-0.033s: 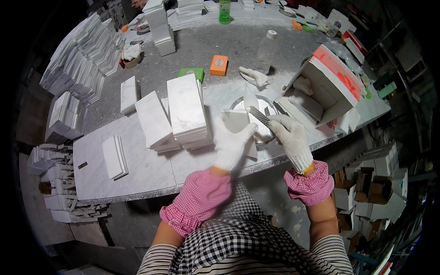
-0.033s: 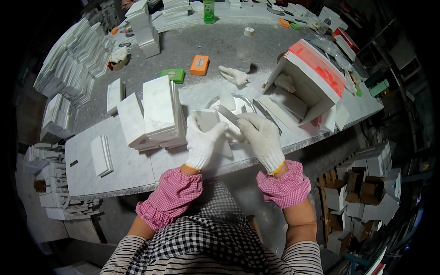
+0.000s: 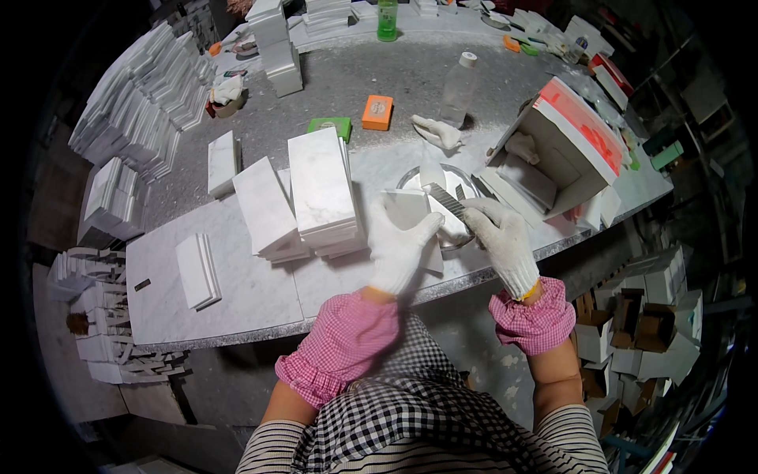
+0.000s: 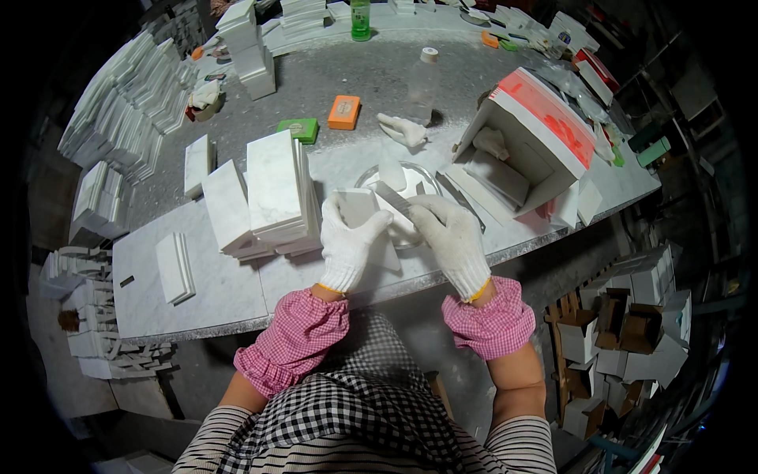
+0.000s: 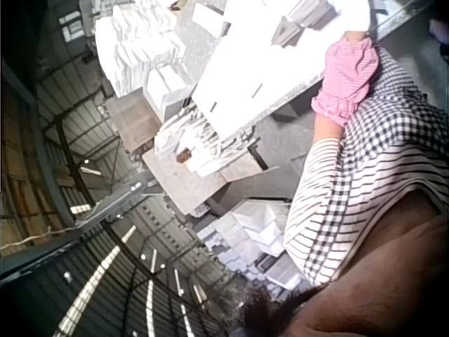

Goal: The person picks up white rectangular blocks from a stack, places them on a metal table, and uses a knife to trim the edges. The person repeats this process for multiple blocks, stacking the trimmed pieces on the table.

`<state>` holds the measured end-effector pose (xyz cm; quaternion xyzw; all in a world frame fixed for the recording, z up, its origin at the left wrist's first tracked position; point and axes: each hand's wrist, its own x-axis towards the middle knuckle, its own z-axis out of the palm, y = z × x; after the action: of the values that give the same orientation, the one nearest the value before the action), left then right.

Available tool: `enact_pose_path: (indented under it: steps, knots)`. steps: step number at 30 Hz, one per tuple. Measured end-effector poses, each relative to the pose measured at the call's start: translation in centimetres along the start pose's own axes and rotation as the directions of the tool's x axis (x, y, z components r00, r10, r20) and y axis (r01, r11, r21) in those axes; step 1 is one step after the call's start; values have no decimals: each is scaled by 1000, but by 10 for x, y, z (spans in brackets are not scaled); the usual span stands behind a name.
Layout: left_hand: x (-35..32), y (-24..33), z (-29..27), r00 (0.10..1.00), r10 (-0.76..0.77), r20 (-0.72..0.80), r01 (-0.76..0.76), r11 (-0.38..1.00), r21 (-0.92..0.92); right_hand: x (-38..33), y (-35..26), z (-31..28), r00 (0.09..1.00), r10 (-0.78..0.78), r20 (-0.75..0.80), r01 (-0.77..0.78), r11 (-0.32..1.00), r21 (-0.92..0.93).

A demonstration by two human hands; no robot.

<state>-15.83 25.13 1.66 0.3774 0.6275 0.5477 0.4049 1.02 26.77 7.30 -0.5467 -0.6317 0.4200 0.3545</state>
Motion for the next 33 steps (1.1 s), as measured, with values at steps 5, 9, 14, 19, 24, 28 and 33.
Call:
enact_pose_path:
  steps: [5, 9, 14, 19, 24, 28, 33]
  knots:
    - [1, 3, 0, 1000, -19, 9, 18, 1000, 17, 1, 5, 1, 1000, 22, 20, -21, 998, -67]
    - [-1, 3, 0, 1000, -16, -16, 16, 999, 35, 0, 14, 2, 999, -36, -38, 34, 999, -37]
    - [1, 0, 1, 1000, -14, 13, 14, 1000, -15, -3, 1, 2, 999, 21, -30, -24, 995, -95]
    - [0, 1, 1, 1000, -6, 2, 6, 1000, 11, -2, 9, 5, 993, -87, -80, 76, 989, -129]
    - [-1, 2, 0, 1000, 0, -19, 0, 1000, 19, 0, 13, 7, 989, -82, -120, 71, 993, -94]
    - [1, 1, -2, 1000, 0, 3, 0, 1000, 30, 6, 4, 1, 999, 37, -5, -37, 998, 54]
    - [3, -2, -1, 1000, -1, 13, 0, 998, 56, 38, 7, -16, 948, 150, 280, -207, 961, 186]
